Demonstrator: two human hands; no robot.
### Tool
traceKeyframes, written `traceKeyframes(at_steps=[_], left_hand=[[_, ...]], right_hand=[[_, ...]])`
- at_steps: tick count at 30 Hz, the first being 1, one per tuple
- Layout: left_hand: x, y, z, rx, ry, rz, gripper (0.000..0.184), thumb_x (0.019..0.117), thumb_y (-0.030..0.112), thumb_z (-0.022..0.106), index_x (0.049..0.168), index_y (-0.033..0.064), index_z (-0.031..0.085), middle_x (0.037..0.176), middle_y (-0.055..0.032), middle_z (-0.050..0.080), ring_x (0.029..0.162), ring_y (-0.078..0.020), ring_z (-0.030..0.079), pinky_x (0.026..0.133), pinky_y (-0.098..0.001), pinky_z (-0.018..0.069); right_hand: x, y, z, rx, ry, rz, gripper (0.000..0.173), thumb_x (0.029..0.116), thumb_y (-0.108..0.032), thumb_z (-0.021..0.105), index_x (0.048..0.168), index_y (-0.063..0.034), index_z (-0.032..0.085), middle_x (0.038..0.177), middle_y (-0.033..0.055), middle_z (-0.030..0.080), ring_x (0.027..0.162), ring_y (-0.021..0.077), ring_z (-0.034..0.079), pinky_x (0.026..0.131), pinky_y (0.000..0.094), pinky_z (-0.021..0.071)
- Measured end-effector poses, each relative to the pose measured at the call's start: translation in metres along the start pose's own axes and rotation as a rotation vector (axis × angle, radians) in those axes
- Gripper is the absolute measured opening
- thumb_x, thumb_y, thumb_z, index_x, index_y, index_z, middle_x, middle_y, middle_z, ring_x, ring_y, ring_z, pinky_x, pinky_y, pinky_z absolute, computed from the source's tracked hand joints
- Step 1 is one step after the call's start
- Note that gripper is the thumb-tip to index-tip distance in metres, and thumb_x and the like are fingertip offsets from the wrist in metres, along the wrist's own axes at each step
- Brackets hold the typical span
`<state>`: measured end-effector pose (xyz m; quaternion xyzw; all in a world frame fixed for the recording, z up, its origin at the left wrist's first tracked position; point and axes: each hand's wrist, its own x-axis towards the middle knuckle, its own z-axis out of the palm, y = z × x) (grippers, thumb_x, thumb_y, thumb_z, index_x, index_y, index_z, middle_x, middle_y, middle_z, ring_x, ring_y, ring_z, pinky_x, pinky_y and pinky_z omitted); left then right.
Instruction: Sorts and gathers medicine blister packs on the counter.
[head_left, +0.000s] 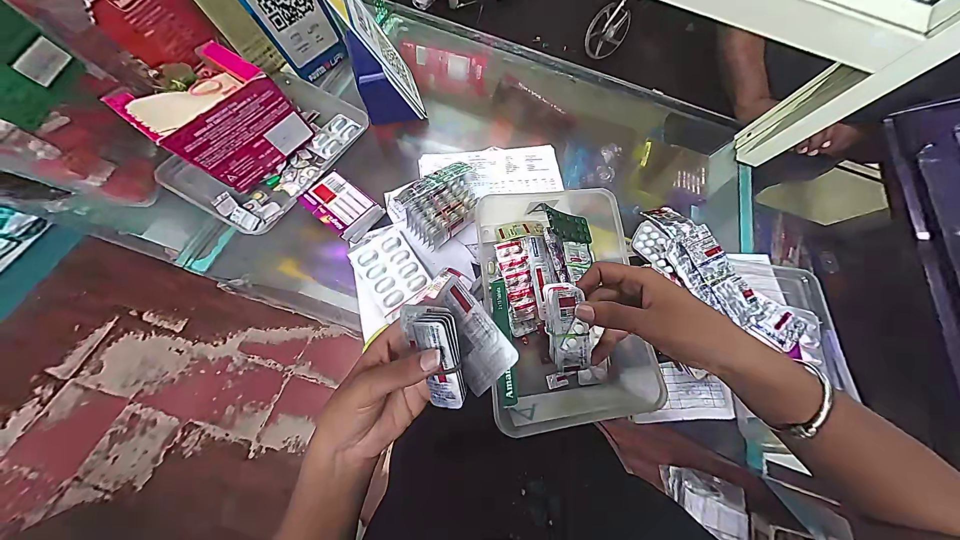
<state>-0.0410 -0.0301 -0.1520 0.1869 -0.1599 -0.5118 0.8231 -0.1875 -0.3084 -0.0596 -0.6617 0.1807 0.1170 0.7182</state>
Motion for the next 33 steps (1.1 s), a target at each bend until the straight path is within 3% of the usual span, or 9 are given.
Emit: traceKeyframes(at_steps=[3, 7, 12, 17, 21, 25, 27, 30, 33], left_hand=[[0.0, -0.003, 0.0, -0.027, -0.047, 0.0, 0.032, 0.0959, 0.004, 0.064, 0.128, 0.0088, 0.068, 0.122, -0.0092, 0.072, 0.11, -0.0169, 0.071, 0.096, -0.0338, 0.0586], [0.002, -0.006, 0.006, -0.018, -0.12, -0.021, 0.035, 0.0969, 0.004, 0.063, 0.131, 0.0104, 0.066, 0.124, -0.0063, 0.072, 0.111, -0.0141, 0.07, 0.098, -0.0309, 0.0576], [0.0, -0.011, -0.011, 0.036, -0.203, 0.028, 0.042, 0.0956, 0.014, 0.066, 0.137, 0.0124, 0.062, 0.133, -0.0096, 0.067, 0.12, -0.0196, 0.066, 0.103, -0.036, 0.0536], [0.005, -0.016, -0.003, 0.052, -0.193, 0.071, 0.046, 0.095, 0.008, 0.066, 0.14, 0.0087, 0.059, 0.148, -0.0148, 0.056, 0.135, -0.0275, 0.056, 0.114, -0.0434, 0.0444], [0.009, -0.014, 0.008, 0.08, -0.201, 0.143, 0.041, 0.0965, 0.01, 0.065, 0.137, 0.015, 0.063, 0.134, -0.0025, 0.067, 0.125, -0.0137, 0.062, 0.108, -0.0333, 0.0496], [0.001, -0.013, -0.009, 0.013, -0.107, 0.174, 0.039, 0.0959, 0.02, 0.068, 0.134, 0.0116, 0.064, 0.134, -0.011, 0.066, 0.123, -0.0232, 0.064, 0.106, -0.041, 0.0519], [-0.005, -0.01, -0.018, 0.015, -0.094, 0.171, 0.042, 0.0963, 0.026, 0.068, 0.135, 0.011, 0.064, 0.137, -0.0139, 0.064, 0.124, -0.0271, 0.063, 0.105, -0.0438, 0.0522], [-0.013, -0.007, -0.024, 0.052, -0.082, 0.166, 0.041, 0.0965, 0.028, 0.067, 0.135, 0.0147, 0.064, 0.134, -0.0087, 0.066, 0.122, -0.0215, 0.065, 0.102, -0.0395, 0.0542], [-0.011, -0.006, -0.03, 0.113, -0.114, 0.123, 0.062, 0.0928, 0.03, 0.07, 0.15, 0.0206, 0.048, 0.139, -0.0082, 0.061, 0.121, -0.0203, 0.062, 0.1, -0.0368, 0.0536]], right_hand=[[0.001, 0.001, 0.003, 0.012, 0.02, -0.022, 0.016, 0.1001, -0.01, 0.063, 0.115, -0.0085, 0.059, 0.084, -0.0017, 0.074, 0.076, 0.01, 0.075, 0.069, 0.0283, 0.0651], [-0.001, 0.004, 0.011, -0.075, 0.016, -0.098, 0.041, 0.1042, -0.015, 0.058, 0.142, -0.0183, 0.045, 0.095, -0.0003, 0.073, 0.082, 0.0093, 0.074, 0.073, 0.0265, 0.0645], [0.001, 0.007, 0.011, -0.252, 0.059, -0.303, 0.026, 0.1079, -0.02, 0.05, 0.131, -0.0119, 0.059, 0.104, -0.0023, 0.069, 0.089, 0.0036, 0.069, 0.076, 0.019, 0.0597], [0.015, -0.013, 0.028, -0.467, 0.107, -0.521, 0.026, 0.1018, -0.021, 0.063, 0.122, -0.0099, 0.051, 0.083, -0.0048, 0.069, 0.07, 0.0002, 0.067, 0.061, 0.0154, 0.0572], [0.033, -0.026, 0.047, -0.639, 0.011, -0.682, 0.019, 0.1024, -0.021, 0.062, 0.105, -0.0023, 0.063, 0.086, -0.0004, 0.069, 0.073, -0.0002, 0.067, 0.064, 0.0163, 0.0588], [0.036, -0.03, 0.027, -0.871, 0.066, -0.752, 0.023, 0.104, -0.024, 0.057, 0.103, -0.0042, 0.069, 0.081, -0.0038, 0.066, 0.07, -0.0016, 0.06, 0.061, 0.0134, 0.0518], [0.036, -0.014, 0.01, -1.166, 0.109, -0.727, 0.025, 0.0996, -0.032, 0.062, 0.092, -0.0106, 0.073, 0.079, -0.0022, 0.067, 0.075, 0.0086, 0.063, 0.066, 0.0239, 0.0518], [0.032, 0.019, 0.007, -1.41, -0.125, -0.606, 0.018, 0.0962, -0.022, 0.066, 0.091, -0.0062, 0.074, 0.089, 0.0116, 0.069, 0.089, 0.0321, 0.067, 0.075, 0.0472, 0.0537], [0.027, 0.04, 0.025, -1.644, -0.151, -0.568, 0.022, 0.0885, -0.026, 0.075, 0.088, -0.0036, 0.072, 0.092, 0.0151, 0.065, 0.091, 0.0358, 0.065, 0.077, 0.0517, 0.0507]])
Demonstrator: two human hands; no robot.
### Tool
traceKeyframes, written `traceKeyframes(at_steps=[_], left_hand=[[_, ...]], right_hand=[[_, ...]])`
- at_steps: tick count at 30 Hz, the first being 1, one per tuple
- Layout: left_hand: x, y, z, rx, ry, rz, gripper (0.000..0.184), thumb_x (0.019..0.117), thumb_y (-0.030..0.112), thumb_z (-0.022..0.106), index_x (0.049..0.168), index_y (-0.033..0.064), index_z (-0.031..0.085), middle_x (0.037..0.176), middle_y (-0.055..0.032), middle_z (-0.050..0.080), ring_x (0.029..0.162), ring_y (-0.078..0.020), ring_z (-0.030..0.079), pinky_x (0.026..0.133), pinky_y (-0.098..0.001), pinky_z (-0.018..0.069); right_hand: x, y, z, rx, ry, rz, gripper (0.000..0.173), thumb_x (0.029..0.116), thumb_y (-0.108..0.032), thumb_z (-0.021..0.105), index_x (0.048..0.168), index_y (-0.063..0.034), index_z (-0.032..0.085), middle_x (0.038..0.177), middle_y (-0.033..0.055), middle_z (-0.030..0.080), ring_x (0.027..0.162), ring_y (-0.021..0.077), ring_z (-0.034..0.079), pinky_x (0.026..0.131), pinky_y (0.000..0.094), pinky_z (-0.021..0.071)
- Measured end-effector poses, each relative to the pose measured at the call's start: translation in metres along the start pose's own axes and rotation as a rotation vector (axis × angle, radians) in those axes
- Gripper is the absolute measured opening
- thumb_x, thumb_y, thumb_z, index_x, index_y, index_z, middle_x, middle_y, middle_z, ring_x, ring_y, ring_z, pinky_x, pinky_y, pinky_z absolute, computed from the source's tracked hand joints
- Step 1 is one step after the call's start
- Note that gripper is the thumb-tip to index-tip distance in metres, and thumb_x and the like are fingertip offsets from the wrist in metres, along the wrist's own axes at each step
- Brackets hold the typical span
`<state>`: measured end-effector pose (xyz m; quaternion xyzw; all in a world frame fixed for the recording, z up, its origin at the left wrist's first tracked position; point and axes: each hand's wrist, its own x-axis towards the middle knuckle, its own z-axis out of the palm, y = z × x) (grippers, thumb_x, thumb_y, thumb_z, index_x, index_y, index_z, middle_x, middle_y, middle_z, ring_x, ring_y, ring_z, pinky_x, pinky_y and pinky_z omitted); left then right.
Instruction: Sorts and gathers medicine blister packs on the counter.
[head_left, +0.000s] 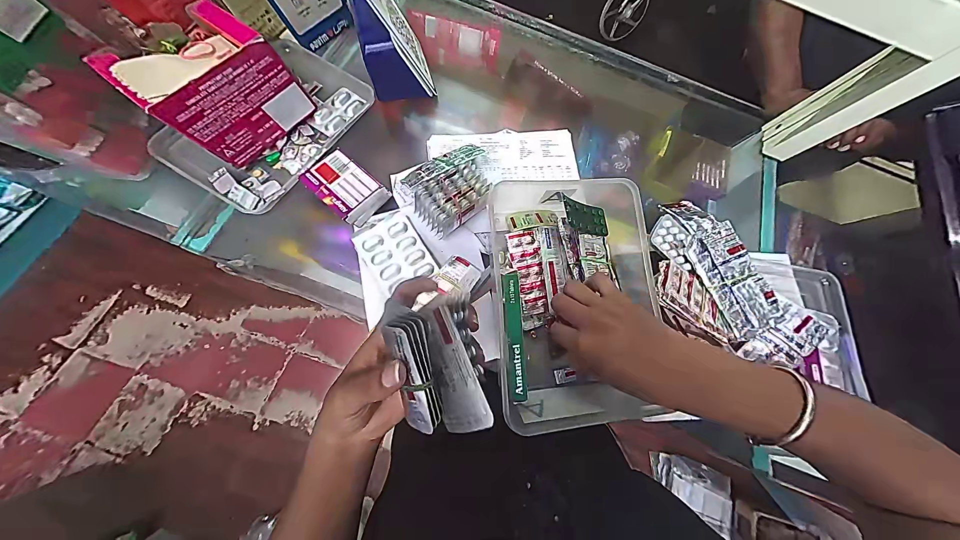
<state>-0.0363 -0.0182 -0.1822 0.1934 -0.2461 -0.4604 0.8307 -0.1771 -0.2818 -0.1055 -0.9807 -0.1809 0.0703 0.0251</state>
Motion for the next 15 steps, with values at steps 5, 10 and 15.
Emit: traceKeyframes(at_steps=[5, 10, 15], left_hand=[[0.012, 0.002, 0.006, 0.059, -0.052, -0.096, 0.094, 0.0882, 0.035, 0.073, 0.164, 0.0275, 0.018, 0.142, -0.0083, 0.055, 0.117, -0.017, 0.061, 0.097, -0.0315, 0.0534], [0.003, 0.001, 0.012, 0.037, -0.025, 0.011, 0.06, 0.0972, 0.03, 0.065, 0.153, 0.0159, 0.047, 0.139, -0.003, 0.064, 0.123, -0.0107, 0.063, 0.106, -0.029, 0.0502], [-0.006, -0.004, 0.005, -0.095, 0.029, -0.011, 0.041, 0.0943, 0.025, 0.068, 0.134, 0.0133, 0.066, 0.13, -0.0067, 0.069, 0.118, -0.0172, 0.066, 0.102, -0.0361, 0.0535]], right_hand=[[0.001, -0.016, 0.014, -0.171, -0.006, 0.066, 0.04, 0.086, -0.04, 0.076, 0.085, -0.0001, 0.072, 0.09, 0.0157, 0.067, 0.09, 0.035, 0.066, 0.078, 0.0524, 0.0493], [-0.014, -0.004, -0.009, 0.241, 0.128, 0.162, 0.018, 0.0897, -0.019, 0.064, 0.084, -0.0045, 0.073, 0.084, 0.0117, 0.068, 0.084, 0.0308, 0.067, 0.075, 0.0471, 0.0512], [-0.027, 0.018, -0.026, 0.823, 0.112, 0.276, 0.029, 0.1035, -0.026, 0.055, 0.099, -0.0048, 0.074, 0.089, 0.0026, 0.064, 0.078, -0.003, 0.057, 0.07, 0.0098, 0.0467]])
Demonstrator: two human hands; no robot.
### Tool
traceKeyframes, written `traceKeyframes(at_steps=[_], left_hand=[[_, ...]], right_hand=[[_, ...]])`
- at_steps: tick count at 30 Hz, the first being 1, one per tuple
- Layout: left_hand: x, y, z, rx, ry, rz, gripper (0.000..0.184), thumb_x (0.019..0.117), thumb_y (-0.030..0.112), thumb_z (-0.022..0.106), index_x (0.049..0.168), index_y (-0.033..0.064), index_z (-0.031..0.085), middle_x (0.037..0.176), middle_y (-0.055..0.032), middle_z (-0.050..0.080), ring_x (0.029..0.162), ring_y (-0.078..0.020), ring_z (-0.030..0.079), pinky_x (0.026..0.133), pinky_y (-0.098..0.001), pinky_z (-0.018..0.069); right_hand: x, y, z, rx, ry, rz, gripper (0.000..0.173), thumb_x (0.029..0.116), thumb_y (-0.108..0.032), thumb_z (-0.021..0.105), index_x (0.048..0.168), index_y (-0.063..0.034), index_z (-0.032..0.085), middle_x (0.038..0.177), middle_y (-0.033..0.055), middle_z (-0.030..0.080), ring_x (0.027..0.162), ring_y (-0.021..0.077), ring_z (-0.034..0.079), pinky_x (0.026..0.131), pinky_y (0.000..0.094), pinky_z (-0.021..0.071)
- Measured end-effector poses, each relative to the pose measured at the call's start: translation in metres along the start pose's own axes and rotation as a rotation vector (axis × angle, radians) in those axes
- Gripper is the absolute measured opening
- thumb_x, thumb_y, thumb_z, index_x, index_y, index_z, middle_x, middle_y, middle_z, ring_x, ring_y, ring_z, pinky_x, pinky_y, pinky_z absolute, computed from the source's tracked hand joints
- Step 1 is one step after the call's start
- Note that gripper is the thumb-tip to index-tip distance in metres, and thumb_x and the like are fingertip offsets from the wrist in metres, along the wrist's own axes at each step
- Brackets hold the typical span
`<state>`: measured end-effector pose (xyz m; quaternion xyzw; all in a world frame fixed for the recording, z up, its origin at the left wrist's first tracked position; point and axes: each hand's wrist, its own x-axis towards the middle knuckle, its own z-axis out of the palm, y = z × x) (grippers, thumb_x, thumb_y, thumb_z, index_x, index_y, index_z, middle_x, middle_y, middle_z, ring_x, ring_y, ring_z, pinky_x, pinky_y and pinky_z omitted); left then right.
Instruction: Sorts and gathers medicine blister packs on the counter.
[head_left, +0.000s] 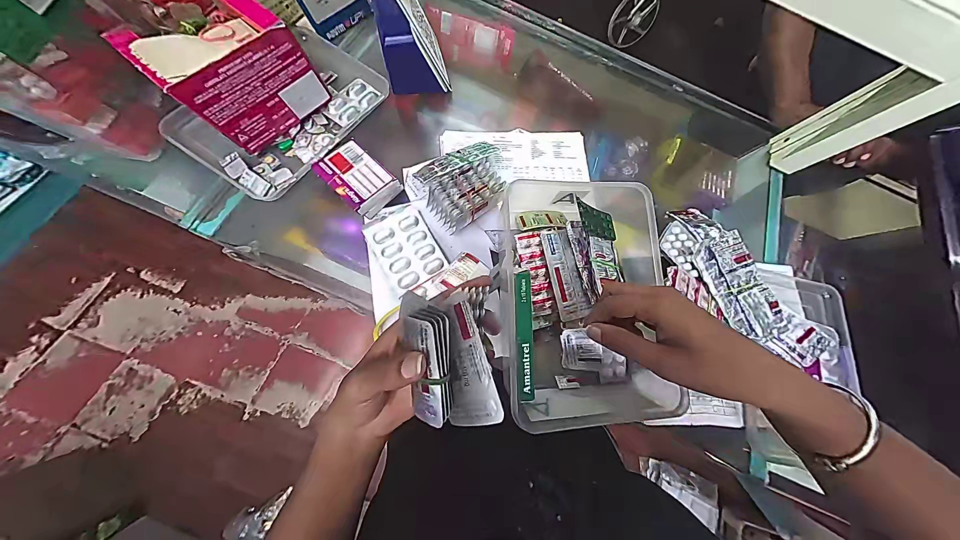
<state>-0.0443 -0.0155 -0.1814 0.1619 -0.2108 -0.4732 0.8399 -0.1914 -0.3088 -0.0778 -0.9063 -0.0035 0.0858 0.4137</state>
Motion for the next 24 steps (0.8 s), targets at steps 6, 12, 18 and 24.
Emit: traceKeyframes(at_steps=[6, 12, 18, 24], left_hand=[[0.007, -0.002, 0.006, -0.018, 0.034, -0.018, 0.039, 0.0899, 0.017, 0.072, 0.128, 0.0153, 0.068, 0.123, -0.0042, 0.071, 0.114, -0.0149, 0.067, 0.099, -0.0343, 0.055], [0.012, -0.002, 0.006, 0.03, 0.021, -0.06, 0.054, 0.0871, 0.012, 0.075, 0.139, 0.0096, 0.06, 0.126, -0.0108, 0.069, 0.118, -0.0238, 0.066, 0.107, -0.044, 0.0506], [0.025, -0.001, 0.023, 0.106, -0.086, -0.159, 0.06, 0.0883, 0.012, 0.076, 0.143, 0.0099, 0.052, 0.142, -0.0167, 0.058, 0.12, -0.029, 0.064, 0.1, -0.0412, 0.055], [0.035, 0.0, 0.042, 0.369, -0.167, -0.266, 0.066, 0.0859, 0.019, 0.081, 0.143, 0.0133, 0.049, 0.126, -0.0056, 0.067, 0.107, -0.0164, 0.07, 0.091, -0.0311, 0.0598]], right_hand=[[0.001, -0.001, -0.005, 0.179, -0.03, 0.086, 0.028, 0.1054, -0.027, 0.054, 0.101, -0.0059, 0.073, 0.089, -0.0048, 0.065, 0.076, -0.0085, 0.056, 0.067, 0.0074, 0.0458], [0.004, -0.001, -0.007, 0.232, -0.019, 0.113, 0.027, 0.106, -0.026, 0.054, 0.103, -0.0067, 0.072, 0.085, -0.0079, 0.067, 0.075, -0.0087, 0.059, 0.068, 0.0081, 0.0485], [0.011, -0.009, -0.009, 0.329, -0.001, 0.105, 0.023, 0.1055, -0.023, 0.056, 0.103, -0.008, 0.072, 0.082, -0.0101, 0.068, 0.074, -0.0078, 0.06, 0.068, 0.0093, 0.0499], [0.031, -0.029, -0.005, 0.384, 0.08, -0.019, 0.018, 0.1012, -0.017, 0.063, 0.098, -0.0029, 0.074, 0.077, -0.0064, 0.069, 0.066, -0.0051, 0.062, 0.06, 0.0109, 0.0528]])
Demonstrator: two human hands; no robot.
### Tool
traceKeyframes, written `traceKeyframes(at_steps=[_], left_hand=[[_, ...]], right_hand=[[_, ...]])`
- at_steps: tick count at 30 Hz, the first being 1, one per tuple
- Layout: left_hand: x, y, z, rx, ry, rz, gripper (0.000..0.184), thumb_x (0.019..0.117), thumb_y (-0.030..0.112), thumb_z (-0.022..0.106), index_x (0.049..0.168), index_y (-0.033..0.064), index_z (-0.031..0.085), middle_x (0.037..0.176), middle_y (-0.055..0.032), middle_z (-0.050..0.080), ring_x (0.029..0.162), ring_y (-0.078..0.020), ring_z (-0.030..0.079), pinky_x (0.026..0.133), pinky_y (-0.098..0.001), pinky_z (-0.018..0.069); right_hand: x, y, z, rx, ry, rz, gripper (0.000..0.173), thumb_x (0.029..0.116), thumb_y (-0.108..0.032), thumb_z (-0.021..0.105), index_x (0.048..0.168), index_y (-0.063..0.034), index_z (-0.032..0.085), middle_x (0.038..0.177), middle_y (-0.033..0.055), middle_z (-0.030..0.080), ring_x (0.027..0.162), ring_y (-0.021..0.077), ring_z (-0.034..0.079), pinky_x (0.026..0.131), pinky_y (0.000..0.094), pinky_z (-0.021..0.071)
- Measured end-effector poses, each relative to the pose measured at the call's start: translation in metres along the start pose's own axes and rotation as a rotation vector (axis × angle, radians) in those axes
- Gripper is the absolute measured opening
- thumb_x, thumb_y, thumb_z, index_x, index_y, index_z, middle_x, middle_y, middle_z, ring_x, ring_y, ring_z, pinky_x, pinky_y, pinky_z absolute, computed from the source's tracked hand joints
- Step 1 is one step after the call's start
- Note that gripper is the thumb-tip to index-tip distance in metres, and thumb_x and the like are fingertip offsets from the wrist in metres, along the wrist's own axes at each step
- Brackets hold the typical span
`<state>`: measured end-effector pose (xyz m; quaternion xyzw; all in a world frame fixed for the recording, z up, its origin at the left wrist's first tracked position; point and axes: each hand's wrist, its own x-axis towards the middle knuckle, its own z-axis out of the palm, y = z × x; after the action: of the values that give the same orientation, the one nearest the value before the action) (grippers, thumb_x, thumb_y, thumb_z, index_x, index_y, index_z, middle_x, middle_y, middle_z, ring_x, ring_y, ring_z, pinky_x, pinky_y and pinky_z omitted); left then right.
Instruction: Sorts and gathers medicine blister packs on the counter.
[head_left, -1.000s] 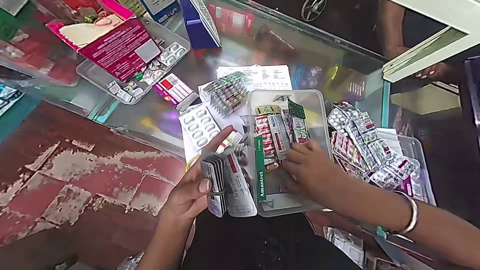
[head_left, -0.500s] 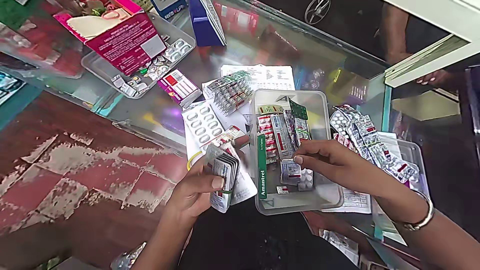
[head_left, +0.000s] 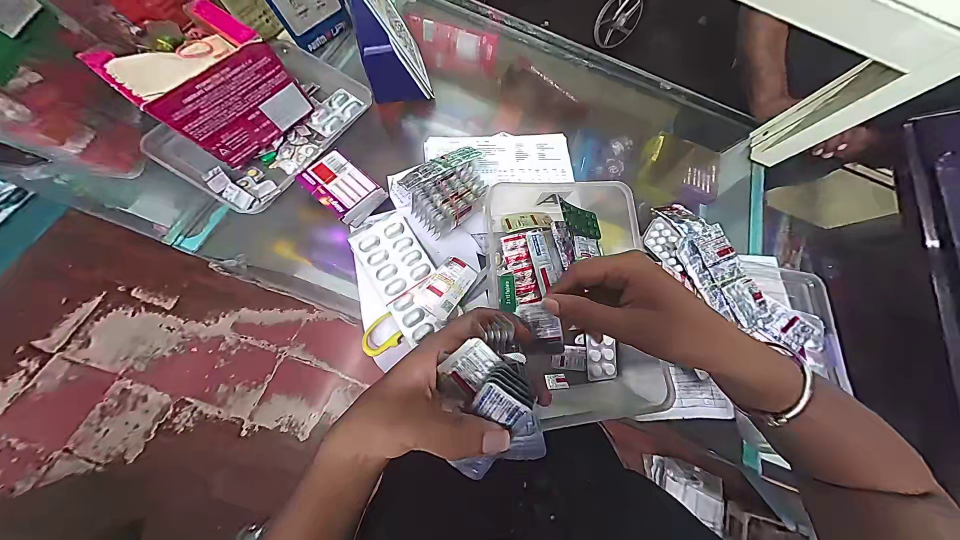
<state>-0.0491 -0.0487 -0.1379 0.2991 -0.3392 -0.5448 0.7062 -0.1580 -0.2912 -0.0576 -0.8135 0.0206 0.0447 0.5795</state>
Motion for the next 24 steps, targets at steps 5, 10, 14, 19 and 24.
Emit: traceKeyframes(at_steps=[5, 10, 14, 19, 24], left_hand=[[-0.008, 0.002, -0.004, -0.05, 0.16, 0.083, 0.06, 0.0858, 0.014, 0.079, 0.141, 0.0121, 0.056, 0.13, -0.0042, 0.067, 0.111, -0.0143, 0.068, 0.094, -0.0309, 0.0579], [-0.018, 0.001, -0.017, -0.154, 0.133, 0.085, 0.069, 0.0872, 0.013, 0.077, 0.15, 0.0109, 0.048, 0.131, -0.0062, 0.065, 0.112, -0.0151, 0.067, 0.096, -0.031, 0.0573], [-0.014, -0.003, -0.021, -0.208, 0.101, 0.062, 0.079, 0.0859, 0.02, 0.08, 0.155, 0.0088, 0.042, 0.126, -0.0079, 0.066, 0.107, -0.0162, 0.067, 0.093, -0.0325, 0.0569], [-0.015, -0.006, -0.025, -0.349, 0.061, 0.081, 0.064, 0.0864, 0.019, 0.077, 0.145, 0.0095, 0.053, 0.128, -0.008, 0.065, 0.111, -0.0195, 0.066, 0.094, -0.0365, 0.056], [-0.019, -0.008, -0.025, -0.451, 0.093, 0.08, 0.056, 0.0896, 0.013, 0.073, 0.143, 0.0076, 0.055, 0.131, -0.0148, 0.065, 0.121, -0.0289, 0.065, 0.099, -0.0438, 0.056]], right_hand=[[-0.004, 0.002, -0.012, -0.381, 0.101, -0.131, 0.031, 0.1021, -0.036, 0.061, 0.103, -0.008, 0.074, 0.088, -0.005, 0.07, 0.076, -0.0005, 0.065, 0.065, 0.0152, 0.0555], [-0.013, 0.038, 0.003, -1.197, 0.036, -0.09, 0.064, 0.0791, -0.047, 0.083, 0.129, -0.009, 0.068, 0.117, 0.0231, 0.066, 0.108, 0.0447, 0.063, 0.088, 0.065, 0.0475], [-0.009, 0.05, 0.004, -1.253, 0.096, -0.2, 0.051, 0.0802, -0.036, 0.082, 0.124, -0.0128, 0.071, 0.118, 0.0217, 0.065, 0.108, 0.042, 0.062, 0.09, 0.0626, 0.0453], [-0.006, 0.03, -0.029, -1.068, 0.227, -0.224, 0.041, 0.0929, -0.024, 0.064, 0.129, -0.0054, 0.067, 0.095, 0.0091, 0.071, 0.083, 0.0231, 0.07, 0.068, 0.0364, 0.0583], [-0.005, 0.027, -0.023, -1.141, 0.242, -0.226, 0.03, 0.0912, -0.01, 0.061, 0.118, -0.0096, 0.076, 0.097, 0.0164, 0.068, 0.084, 0.0311, 0.069, 0.061, 0.0392, 0.0566]])
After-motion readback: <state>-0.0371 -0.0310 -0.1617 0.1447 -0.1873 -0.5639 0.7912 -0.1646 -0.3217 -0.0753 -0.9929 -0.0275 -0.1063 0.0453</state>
